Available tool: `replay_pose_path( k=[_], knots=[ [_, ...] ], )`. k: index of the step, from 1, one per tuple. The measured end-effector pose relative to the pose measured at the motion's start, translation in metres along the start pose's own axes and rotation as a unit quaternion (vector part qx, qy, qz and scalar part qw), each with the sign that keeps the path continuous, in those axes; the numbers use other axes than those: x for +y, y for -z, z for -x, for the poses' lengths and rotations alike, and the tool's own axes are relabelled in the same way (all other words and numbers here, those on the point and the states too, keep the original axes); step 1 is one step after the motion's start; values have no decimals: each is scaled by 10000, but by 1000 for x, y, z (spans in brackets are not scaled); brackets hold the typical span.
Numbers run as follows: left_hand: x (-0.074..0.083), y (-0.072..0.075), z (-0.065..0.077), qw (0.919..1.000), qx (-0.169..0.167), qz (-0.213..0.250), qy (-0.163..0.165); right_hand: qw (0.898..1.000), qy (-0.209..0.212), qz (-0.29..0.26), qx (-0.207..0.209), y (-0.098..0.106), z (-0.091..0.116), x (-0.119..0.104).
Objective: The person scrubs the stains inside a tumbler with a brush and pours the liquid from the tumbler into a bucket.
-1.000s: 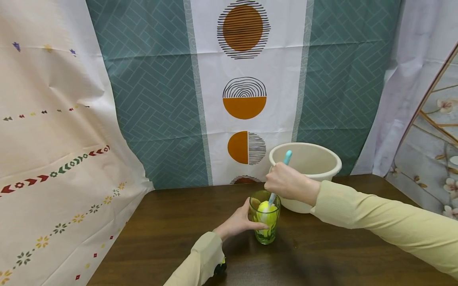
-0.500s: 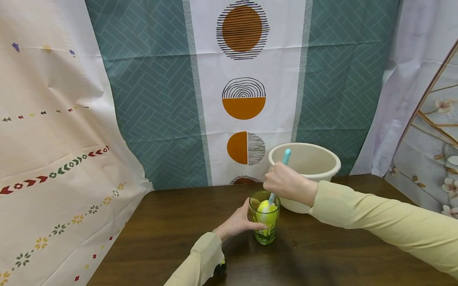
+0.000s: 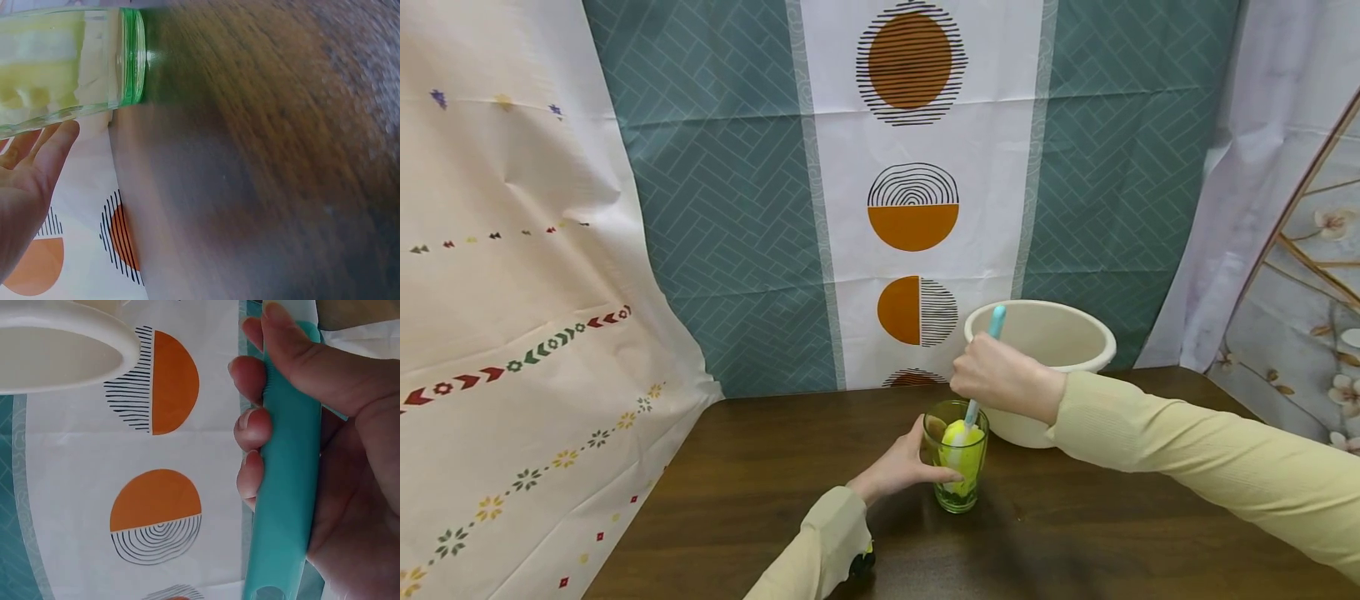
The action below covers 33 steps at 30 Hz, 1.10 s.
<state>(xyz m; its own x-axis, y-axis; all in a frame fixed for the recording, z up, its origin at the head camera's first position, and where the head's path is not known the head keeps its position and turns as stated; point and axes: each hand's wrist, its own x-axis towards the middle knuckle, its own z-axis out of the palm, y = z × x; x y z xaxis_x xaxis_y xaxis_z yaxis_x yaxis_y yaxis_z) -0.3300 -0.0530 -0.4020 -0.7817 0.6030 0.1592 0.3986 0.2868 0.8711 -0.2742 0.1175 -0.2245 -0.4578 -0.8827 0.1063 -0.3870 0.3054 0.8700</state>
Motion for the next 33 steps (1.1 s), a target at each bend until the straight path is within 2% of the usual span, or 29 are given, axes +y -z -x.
replay_pose_path(
  k=[13, 19, 33],
  knots=[
    [3, 0, 0, 9999, -59, 42, 98, 9990, 92, -439, -58, -5, 5, 8],
    [4, 0, 0, 10000, -34, -29, 65, 9980, 41, -629, 55, -7, 6, 9],
    [5, 0, 2, 9998, -63, 200, -4, 9987, -191, -473, 89, -5, 5, 10]
  ],
)
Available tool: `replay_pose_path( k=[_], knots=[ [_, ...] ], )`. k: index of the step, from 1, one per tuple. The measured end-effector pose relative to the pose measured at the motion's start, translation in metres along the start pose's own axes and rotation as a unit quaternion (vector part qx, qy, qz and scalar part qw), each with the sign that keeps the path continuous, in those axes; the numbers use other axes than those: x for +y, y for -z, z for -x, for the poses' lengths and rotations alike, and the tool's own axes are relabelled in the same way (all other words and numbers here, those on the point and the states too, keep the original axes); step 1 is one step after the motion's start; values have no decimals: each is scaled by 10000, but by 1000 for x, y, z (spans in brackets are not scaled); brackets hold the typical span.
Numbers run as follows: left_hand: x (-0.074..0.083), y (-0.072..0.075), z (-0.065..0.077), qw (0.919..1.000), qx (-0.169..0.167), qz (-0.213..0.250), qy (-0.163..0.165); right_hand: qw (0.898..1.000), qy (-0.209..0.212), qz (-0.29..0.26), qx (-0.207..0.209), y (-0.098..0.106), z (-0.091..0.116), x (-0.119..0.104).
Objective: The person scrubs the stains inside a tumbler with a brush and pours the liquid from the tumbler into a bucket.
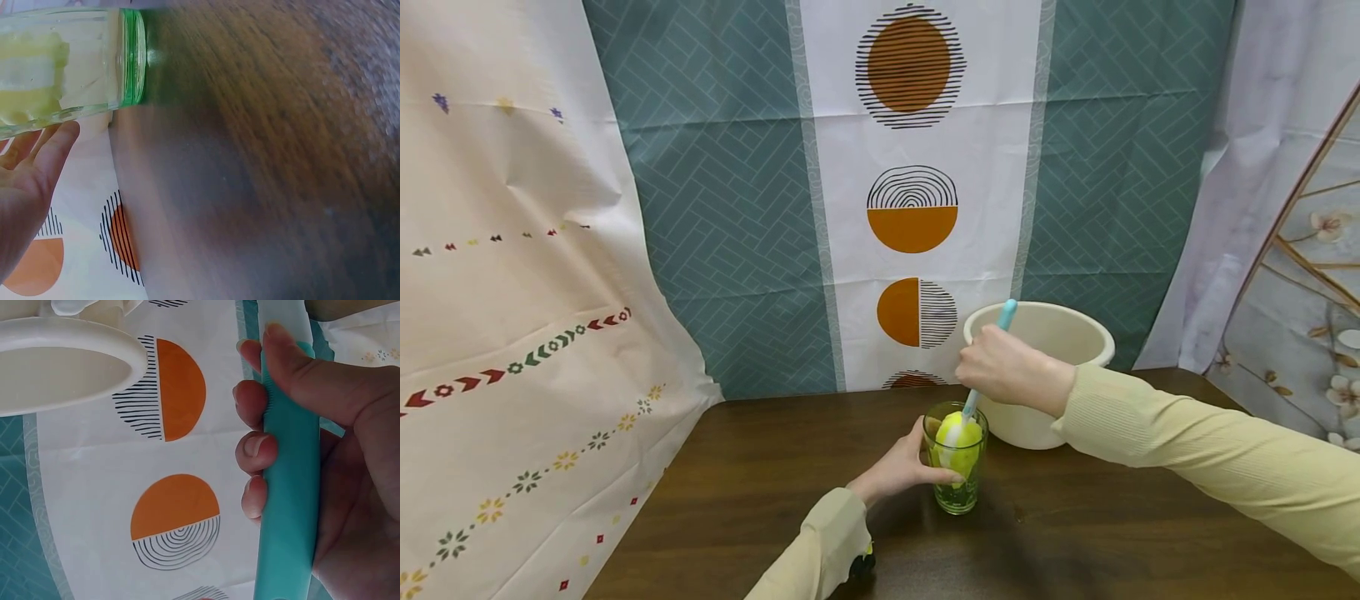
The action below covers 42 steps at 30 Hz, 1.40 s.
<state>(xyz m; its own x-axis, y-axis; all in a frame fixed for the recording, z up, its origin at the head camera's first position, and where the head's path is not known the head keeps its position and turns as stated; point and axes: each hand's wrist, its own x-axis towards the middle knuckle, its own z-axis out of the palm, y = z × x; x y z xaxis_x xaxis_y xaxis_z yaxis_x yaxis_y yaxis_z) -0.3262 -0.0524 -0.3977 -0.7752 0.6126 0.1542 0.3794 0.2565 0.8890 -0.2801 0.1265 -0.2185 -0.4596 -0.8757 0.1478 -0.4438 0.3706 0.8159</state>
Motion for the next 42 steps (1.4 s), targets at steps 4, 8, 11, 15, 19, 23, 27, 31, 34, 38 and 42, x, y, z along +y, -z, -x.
replay_pose_path(
  k=[4, 8, 11, 15, 19, 23, 27, 31, 34, 38, 42],
  knots=[
    [1, 0, 0, 10000, 7, 3, 27, 10000, -12, 21, -23, -1, 0, 0],
    [0, 0, 0, 10000, 9, 15, 15, 10000, -29, 76, -2, 0, 0, -1],
    [0, 0, 0, 10000, 26, -12, 17, 9999, -80, 142, 14, 1, 0, -2],
    [-1, 0, 0, 10000, 50, -55, 12, 9997, -162, 150, -39, 1, 0, -3],
    [-1, 0, -1, 9999, 63, -82, -1, 9997, -189, 160, -42, 2, 0, -4],
    [-1, 1, 0, 9999, 54, -87, 0, 9996, -191, 203, -26, 3, 1, -4],
    [0, 0, 0, 10000, 63, -65, 13, 9995, -184, 250, -89, 3, 0, -4],
    [-2, 0, -1, 9999, 91, -92, 96, 9992, -183, 305, -162, 4, 0, -4],
    [-3, 0, -2, 9998, 111, -112, 137, 9991, -199, 316, -186, 5, 0, -4],
    [-4, 0, -2, 9997, 142, -136, 127, 9991, -218, 317, -183, 9, 1, -3],
    [-1, -1, -1, 9996, 148, -202, 143, 9991, -195, 268, -249, 12, 1, -2]
  ],
)
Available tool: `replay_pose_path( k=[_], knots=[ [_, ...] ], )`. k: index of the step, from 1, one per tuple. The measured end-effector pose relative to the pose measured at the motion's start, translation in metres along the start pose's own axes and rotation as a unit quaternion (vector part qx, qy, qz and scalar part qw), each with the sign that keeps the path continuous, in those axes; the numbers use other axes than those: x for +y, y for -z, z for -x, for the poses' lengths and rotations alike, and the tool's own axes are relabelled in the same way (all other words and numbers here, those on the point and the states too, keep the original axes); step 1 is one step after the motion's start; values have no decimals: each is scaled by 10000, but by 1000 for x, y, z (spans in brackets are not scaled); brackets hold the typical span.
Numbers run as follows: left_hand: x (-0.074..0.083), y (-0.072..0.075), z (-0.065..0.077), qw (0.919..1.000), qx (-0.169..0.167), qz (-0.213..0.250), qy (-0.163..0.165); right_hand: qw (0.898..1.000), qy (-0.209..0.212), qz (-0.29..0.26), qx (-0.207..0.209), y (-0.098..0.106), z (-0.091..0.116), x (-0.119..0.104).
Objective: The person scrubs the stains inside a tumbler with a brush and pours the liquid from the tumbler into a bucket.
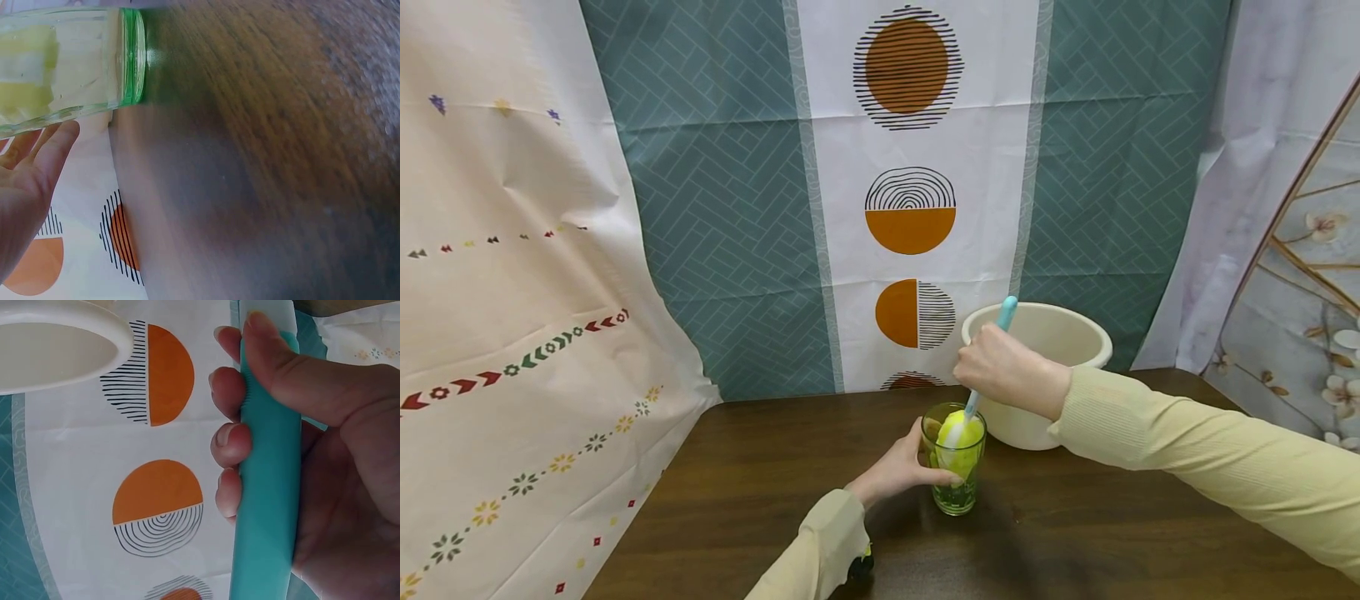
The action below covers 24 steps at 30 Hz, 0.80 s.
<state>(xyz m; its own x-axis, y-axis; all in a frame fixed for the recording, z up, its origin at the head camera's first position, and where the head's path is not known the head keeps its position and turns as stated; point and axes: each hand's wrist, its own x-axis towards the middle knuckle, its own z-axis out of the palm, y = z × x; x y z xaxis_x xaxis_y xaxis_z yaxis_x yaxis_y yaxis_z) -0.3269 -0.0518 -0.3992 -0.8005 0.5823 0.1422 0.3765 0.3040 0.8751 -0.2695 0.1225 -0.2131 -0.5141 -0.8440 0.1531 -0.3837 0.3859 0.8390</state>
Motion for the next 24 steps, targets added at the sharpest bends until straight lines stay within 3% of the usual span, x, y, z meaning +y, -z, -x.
replay_pose_path(
  k=[15, 24],
  knots=[
    [0, 0, 0, 10000, -70, -40, 57, 9985, 133, -520, 79, 1, 3, 5],
    [-1, 1, 0, 9999, -94, 85, 51, 9991, 173, -146, 351, -1, 1, 6]
  ],
)
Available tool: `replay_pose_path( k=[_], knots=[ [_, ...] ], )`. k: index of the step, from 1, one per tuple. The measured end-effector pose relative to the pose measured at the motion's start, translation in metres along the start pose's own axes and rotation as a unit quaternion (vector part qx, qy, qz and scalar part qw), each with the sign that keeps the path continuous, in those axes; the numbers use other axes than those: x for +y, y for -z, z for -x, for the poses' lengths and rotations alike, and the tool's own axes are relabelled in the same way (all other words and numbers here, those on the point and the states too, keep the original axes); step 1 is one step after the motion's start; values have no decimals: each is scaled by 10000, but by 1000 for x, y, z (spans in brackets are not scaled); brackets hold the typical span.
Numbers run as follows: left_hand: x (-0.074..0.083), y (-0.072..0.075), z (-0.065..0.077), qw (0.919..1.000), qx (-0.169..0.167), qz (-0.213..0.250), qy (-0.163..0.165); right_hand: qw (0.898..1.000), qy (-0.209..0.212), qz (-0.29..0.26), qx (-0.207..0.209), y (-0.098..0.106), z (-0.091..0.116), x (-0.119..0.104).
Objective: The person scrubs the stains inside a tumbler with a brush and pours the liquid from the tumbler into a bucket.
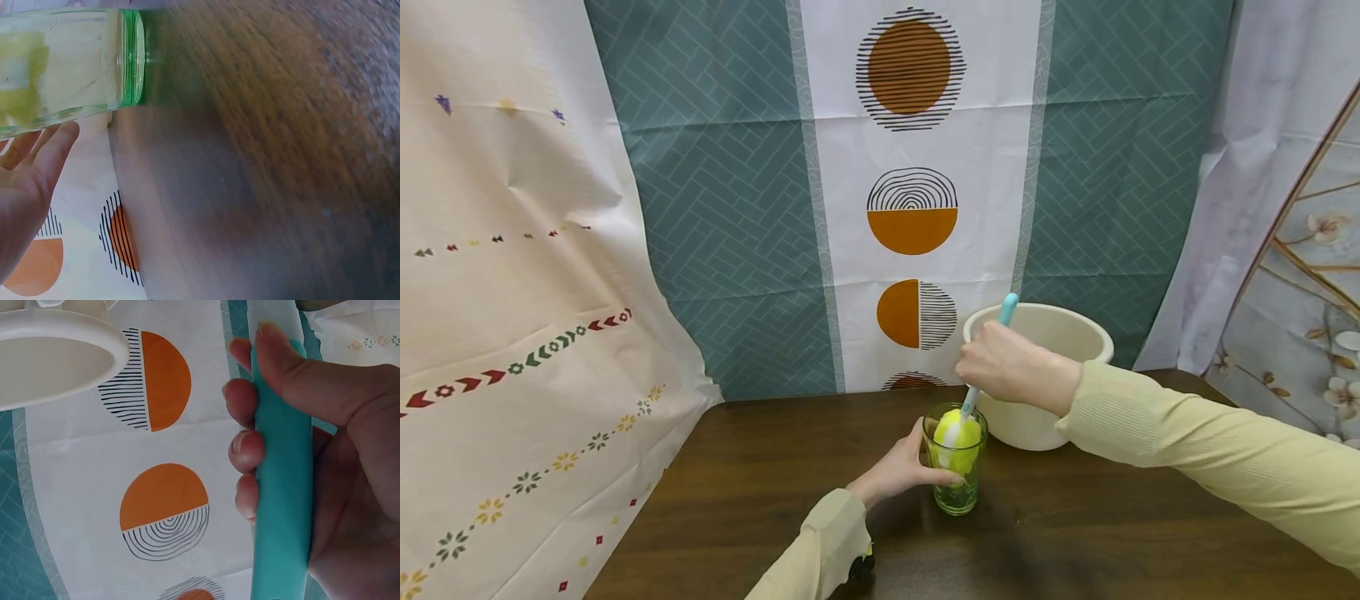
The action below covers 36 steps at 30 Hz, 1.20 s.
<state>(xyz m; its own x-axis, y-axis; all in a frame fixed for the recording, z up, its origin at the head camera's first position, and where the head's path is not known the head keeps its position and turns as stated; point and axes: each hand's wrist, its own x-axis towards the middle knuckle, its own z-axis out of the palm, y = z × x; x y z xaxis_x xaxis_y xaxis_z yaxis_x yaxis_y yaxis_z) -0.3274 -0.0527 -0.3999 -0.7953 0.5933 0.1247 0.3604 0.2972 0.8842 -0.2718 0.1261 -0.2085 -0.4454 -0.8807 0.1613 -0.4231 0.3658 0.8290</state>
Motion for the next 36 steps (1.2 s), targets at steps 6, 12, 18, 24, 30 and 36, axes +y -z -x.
replay_pose_path(
  k=[6, 12, 18, 24, 30, 36],
  knots=[
    [3, 0, 1, 9999, -31, 115, -70, 9999, -100, 65, 114, 0, 0, 2],
    [-1, -1, -2, 9999, 7, 38, -131, 9999, -158, -41, 42, -2, 2, 4],
    [-2, -1, -1, 9999, 46, -11, -88, 9994, -315, -125, 41, -5, 4, 5],
    [0, -1, 0, 10000, 63, -58, -21, 9985, -444, -305, 60, -6, 6, 6],
    [0, -1, 0, 10000, 36, -13, -1, 9979, -514, -382, 43, -5, 6, 6],
    [0, -1, 0, 10000, 61, 19, 47, 9979, -563, -316, 53, -2, 6, 5]
  ],
)
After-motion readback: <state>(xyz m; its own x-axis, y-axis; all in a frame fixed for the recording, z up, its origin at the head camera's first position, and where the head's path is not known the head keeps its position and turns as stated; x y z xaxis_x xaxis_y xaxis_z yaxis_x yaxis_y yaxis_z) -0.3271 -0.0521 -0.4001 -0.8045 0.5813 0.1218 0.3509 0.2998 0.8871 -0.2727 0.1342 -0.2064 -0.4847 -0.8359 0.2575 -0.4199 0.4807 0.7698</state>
